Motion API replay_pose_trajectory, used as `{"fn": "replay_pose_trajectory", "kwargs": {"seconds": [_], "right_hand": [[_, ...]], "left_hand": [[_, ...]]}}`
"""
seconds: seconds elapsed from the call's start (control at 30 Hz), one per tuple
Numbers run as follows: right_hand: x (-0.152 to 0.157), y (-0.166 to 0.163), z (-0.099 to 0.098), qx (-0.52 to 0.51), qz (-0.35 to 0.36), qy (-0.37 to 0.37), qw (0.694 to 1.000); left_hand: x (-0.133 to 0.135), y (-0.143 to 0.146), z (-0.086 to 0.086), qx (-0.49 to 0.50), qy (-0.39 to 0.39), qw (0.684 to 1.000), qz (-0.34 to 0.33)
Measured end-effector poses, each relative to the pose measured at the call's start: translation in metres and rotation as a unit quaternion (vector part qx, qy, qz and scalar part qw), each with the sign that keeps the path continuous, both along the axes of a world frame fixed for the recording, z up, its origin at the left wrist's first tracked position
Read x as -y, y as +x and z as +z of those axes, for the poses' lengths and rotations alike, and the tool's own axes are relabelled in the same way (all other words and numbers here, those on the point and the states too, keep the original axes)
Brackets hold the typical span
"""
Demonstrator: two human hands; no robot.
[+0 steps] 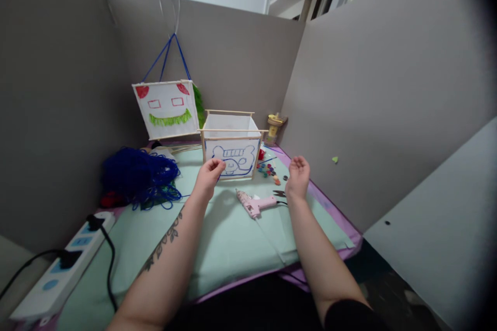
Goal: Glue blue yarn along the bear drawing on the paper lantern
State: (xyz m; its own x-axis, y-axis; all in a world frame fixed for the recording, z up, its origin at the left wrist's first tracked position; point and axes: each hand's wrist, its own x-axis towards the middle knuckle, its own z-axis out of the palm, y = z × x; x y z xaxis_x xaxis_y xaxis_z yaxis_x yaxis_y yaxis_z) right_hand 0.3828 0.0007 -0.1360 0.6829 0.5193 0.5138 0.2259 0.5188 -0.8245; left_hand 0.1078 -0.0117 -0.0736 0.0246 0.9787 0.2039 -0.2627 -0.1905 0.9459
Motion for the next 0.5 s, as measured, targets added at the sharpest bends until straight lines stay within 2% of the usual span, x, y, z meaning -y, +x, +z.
{"fn": "replay_pose_trajectory", "kwargs": {"seconds": [0.07, 0.13, 0.17, 0.23, 0.27, 0.33, 0.4, 0.43, 0.5], "right_hand": [[0.001, 0.005, 0.000, -0.023, -0.040, -0.005, 0.999], [0.008, 0.007, 0.004, -0.032, -0.019, -0.026, 0.999], [0.013, 0.007, 0.007, -0.023, 0.025, -0.045, 0.998], [0.028, 0.007, 0.015, 0.054, 0.169, -0.106, 0.978], [0.037, 0.007, 0.020, 0.124, 0.250, -0.143, 0.949], [0.053, 0.006, 0.026, 0.297, 0.365, -0.212, 0.856], [0.066, 0.001, 0.027, 0.429, 0.399, -0.251, 0.771], [0.071, -0.002, 0.025, 0.469, 0.397, -0.263, 0.744], [0.075, -0.010, 0.018, 0.511, 0.376, -0.282, 0.720]], "left_hand": [[0.000, 0.000, 0.000, 0.002, 0.001, 1.000, -0.004], [0.000, 0.000, -0.001, 0.003, 0.000, 1.000, -0.006], [0.000, -0.001, -0.001, 0.003, -0.001, 1.000, -0.006], [0.000, -0.001, -0.001, 0.004, -0.001, 1.000, -0.003], [0.000, -0.001, 0.000, 0.004, 0.001, 1.000, -0.002], [0.000, -0.001, 0.000, 0.006, 0.002, 1.000, -0.001], [0.000, -0.001, 0.000, 0.010, 0.000, 1.000, -0.002], [0.000, -0.001, 0.000, 0.012, -0.001, 1.000, -0.003], [0.000, -0.001, 0.000, 0.016, 0.000, 1.000, -0.003]]}}
